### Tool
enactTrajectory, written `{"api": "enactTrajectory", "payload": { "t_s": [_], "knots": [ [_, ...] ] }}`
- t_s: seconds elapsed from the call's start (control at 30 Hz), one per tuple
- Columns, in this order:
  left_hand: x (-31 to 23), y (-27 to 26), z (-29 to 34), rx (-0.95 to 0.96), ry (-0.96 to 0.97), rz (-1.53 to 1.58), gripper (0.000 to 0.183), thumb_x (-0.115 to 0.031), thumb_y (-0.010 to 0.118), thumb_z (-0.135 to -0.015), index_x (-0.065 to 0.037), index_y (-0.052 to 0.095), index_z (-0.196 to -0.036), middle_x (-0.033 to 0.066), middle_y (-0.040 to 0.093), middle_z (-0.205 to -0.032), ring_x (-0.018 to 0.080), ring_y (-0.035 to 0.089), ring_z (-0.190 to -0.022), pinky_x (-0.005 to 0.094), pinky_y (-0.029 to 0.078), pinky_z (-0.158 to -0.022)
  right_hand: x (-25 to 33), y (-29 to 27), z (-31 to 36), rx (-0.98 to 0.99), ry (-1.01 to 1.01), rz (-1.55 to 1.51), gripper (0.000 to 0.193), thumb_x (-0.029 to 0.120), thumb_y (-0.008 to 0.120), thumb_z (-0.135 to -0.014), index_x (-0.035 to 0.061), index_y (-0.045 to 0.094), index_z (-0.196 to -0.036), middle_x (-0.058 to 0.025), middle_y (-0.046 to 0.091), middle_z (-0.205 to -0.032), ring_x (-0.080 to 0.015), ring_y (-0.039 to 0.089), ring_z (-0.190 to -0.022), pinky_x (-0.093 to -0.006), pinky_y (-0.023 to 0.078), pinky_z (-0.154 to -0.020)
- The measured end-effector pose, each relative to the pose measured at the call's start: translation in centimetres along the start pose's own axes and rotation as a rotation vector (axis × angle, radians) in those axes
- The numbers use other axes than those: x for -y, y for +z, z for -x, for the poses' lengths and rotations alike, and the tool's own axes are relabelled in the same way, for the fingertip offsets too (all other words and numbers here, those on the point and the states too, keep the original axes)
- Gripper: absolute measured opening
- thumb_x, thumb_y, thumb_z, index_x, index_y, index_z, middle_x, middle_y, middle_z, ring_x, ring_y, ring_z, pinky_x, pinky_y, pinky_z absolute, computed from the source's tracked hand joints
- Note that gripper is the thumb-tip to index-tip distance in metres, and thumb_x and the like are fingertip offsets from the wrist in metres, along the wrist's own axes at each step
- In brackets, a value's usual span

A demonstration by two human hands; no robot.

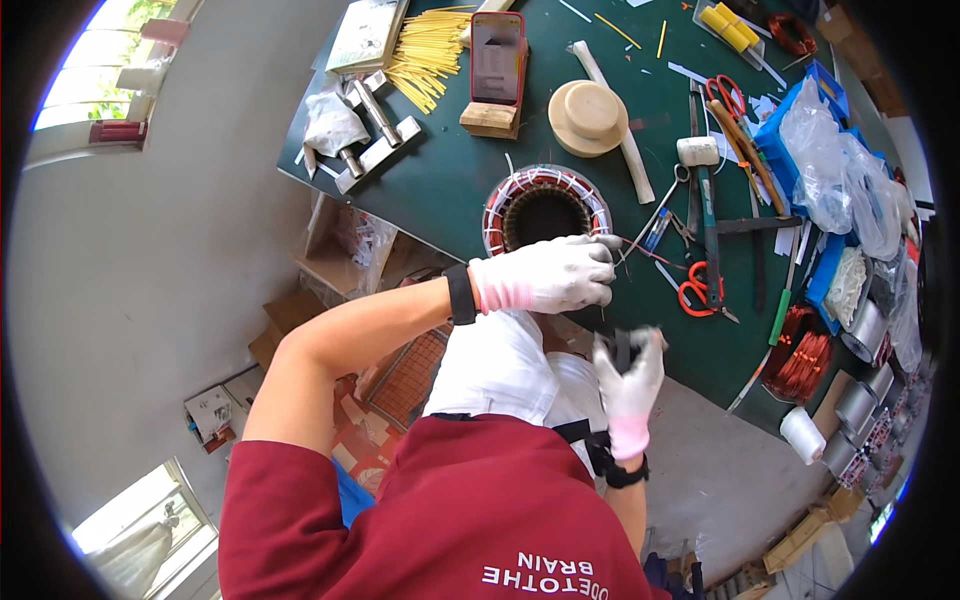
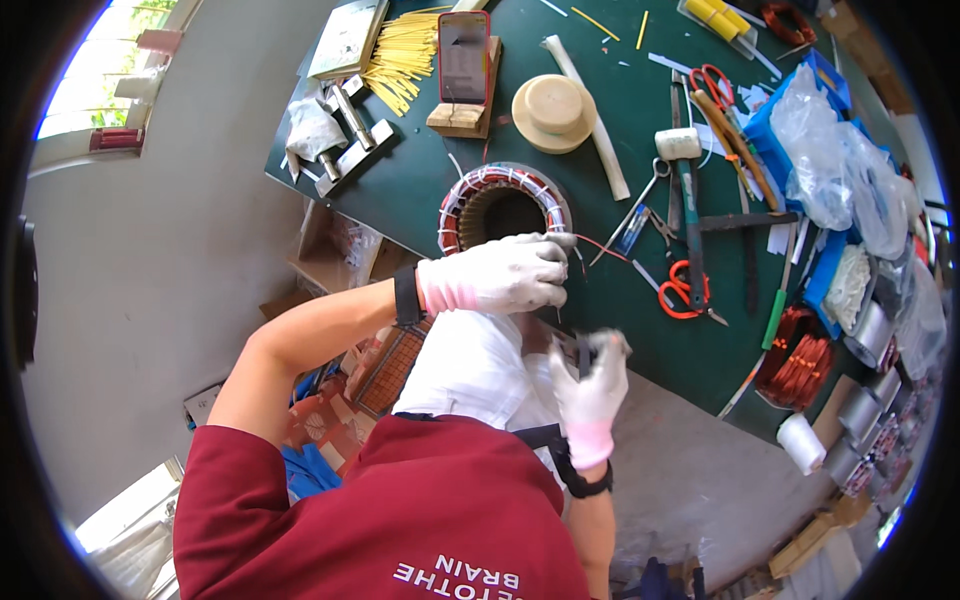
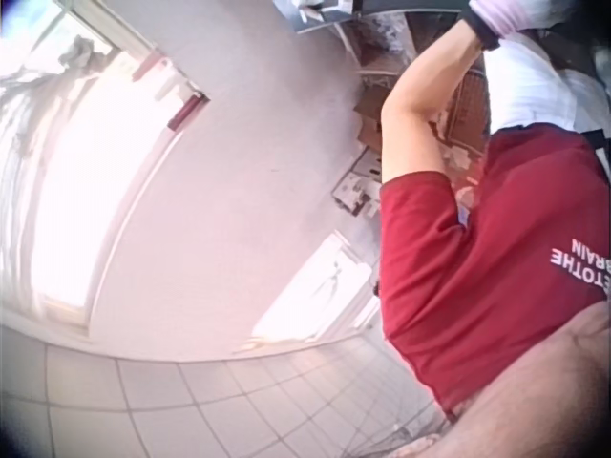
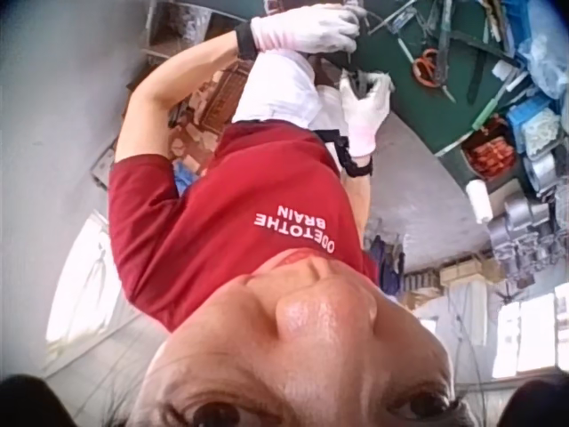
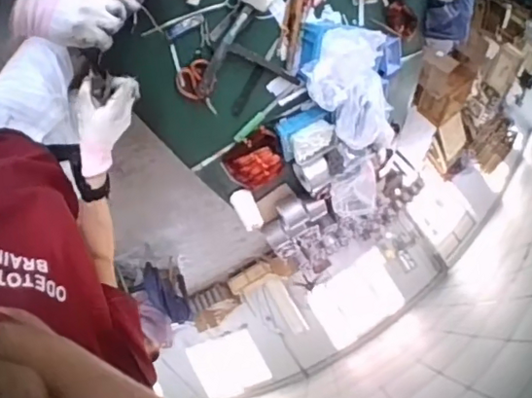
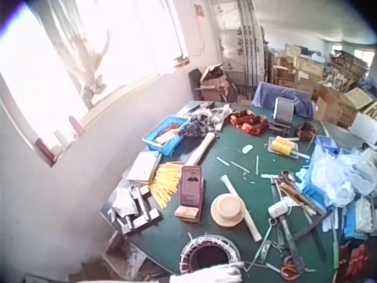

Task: Manually shaping and assembling copper wire coils and insulating components for an electric motor stator.

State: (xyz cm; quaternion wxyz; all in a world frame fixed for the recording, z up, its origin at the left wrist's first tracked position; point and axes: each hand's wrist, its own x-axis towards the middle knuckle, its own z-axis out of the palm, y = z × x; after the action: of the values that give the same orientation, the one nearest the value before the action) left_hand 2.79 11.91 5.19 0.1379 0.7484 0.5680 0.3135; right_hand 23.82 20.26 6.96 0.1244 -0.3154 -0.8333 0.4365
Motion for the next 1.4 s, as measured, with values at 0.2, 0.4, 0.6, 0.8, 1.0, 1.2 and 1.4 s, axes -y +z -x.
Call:
{"api": "enactTrajectory", "payload": {
  "t_s": [0.2, 0.4, 0.6, 0.8, 1.0, 1.2, 1.4],
  "knots": [
    [-0.1, 0.1, -0.1, -0.016, 0.005, 0.022, 0.02, -0.016, 0.064, -0.074, -0.011, 0.062, -0.093, 0.005, 0.054, -0.091, 0.0269, 0.052, -0.107, 0.0417, 0.041, -0.099, -0.3, 0.1, 0.0, -0.027, -0.265, 0.409, 0.031, 0.011, 0.075, -0.066, 0.0051, 0.053, -0.087, -0.0132, 0.059, -0.086, -0.0311, 0.061, -0.072, -0.0406, 0.049, -0.059],
    [0.2, -0.3, -0.3, 0.027, 0.02, -0.003, 0.02, -0.015, 0.064, -0.073, -0.012, 0.063, -0.092, 0.0042, 0.055, -0.092, 0.0263, 0.053, -0.103, 0.0423, 0.04, -0.101, 0.8, 2.1, -2.2, -0.011, -0.179, 0.259, 0.032, 0.017, 0.075, -0.069, 0.0061, 0.051, -0.087, -0.0123, 0.057, -0.086, -0.0317, 0.06, -0.074, -0.0413, 0.049, -0.061],
    [0.2, -0.3, -0.4, 0.023, 0.016, 0.005, 0.019, -0.016, 0.064, -0.073, -0.011, 0.062, -0.091, 0.0045, 0.054, -0.089, 0.0249, 0.053, -0.102, 0.0421, 0.04, -0.103, 1.0, 1.8, -2.1, -0.013, -0.041, 0.013, 0.027, 0.011, 0.072, -0.074, 0.0046, 0.048, -0.083, -0.01, 0.052, -0.075, -0.0269, 0.054, -0.065, -0.0358, 0.046, -0.06],
    [-0.2, -0.1, 0.2, -0.011, -0.008, 0.03, 0.021, -0.017, 0.064, -0.072, -0.012, 0.063, -0.093, 0.0056, 0.055, -0.094, 0.0262, 0.052, -0.106, 0.0399, 0.042, -0.098, -0.8, 0.4, 0.0, 0.215, 0.602, -0.89, 0.018, 0.014, 0.063, -0.087, 0.0054, 0.047, -0.091, -0.0018, 0.053, -0.08, -0.0082, 0.052, -0.069, -0.0247, 0.048, -0.066],
    [-0.2, -0.4, 0.0, 0.029, -0.013, 0.033, 0.023, -0.016, 0.065, -0.07, -0.013, 0.062, -0.093, 0.0055, 0.055, -0.094, 0.0266, 0.052, -0.108, 0.041, 0.042, -0.098, -0.2, 0.7, -0.4, 0.38, 0.807, -1.3, 0.032, 0.031, 0.067, -0.088, 0.0092, 0.051, -0.104, -0.0033, 0.059, -0.084, -0.0123, 0.06, -0.068, -0.0251, 0.051, -0.066],
    [0.3, -0.7, -0.3, 0.046, -0.005, -0.037, 0.026, -0.014, 0.067, -0.065, -0.012, 0.064, -0.091, 0.005, 0.056, -0.091, 0.0239, 0.055, -0.101, 0.0394, 0.042, -0.101, 0.3, 2.2, -1.9, 0.369, 0.673, -1.223, 0.031, 0.031, 0.067, -0.087, 0.0079, 0.05, -0.1, -0.0044, 0.059, -0.081, -0.012, 0.06, -0.069, -0.0253, 0.05, -0.067],
    [0.2, -0.3, -0.3, -0.001, -0.001, 0.045, 0.028, -0.012, 0.069, -0.062, -0.01, 0.064, -0.089, 0.0054, 0.054, -0.088, 0.0256, 0.056, -0.1, 0.0419, 0.041, -0.102, 1.4, 2.3, -1.8, 0.059, 0.092, -0.193, 0.027, 0.01, 0.071, -0.077, 0.0012, 0.048, -0.086, -0.0125, 0.052, -0.075, -0.0268, 0.055, -0.066, -0.0366, 0.045, -0.064]
  ]
}}
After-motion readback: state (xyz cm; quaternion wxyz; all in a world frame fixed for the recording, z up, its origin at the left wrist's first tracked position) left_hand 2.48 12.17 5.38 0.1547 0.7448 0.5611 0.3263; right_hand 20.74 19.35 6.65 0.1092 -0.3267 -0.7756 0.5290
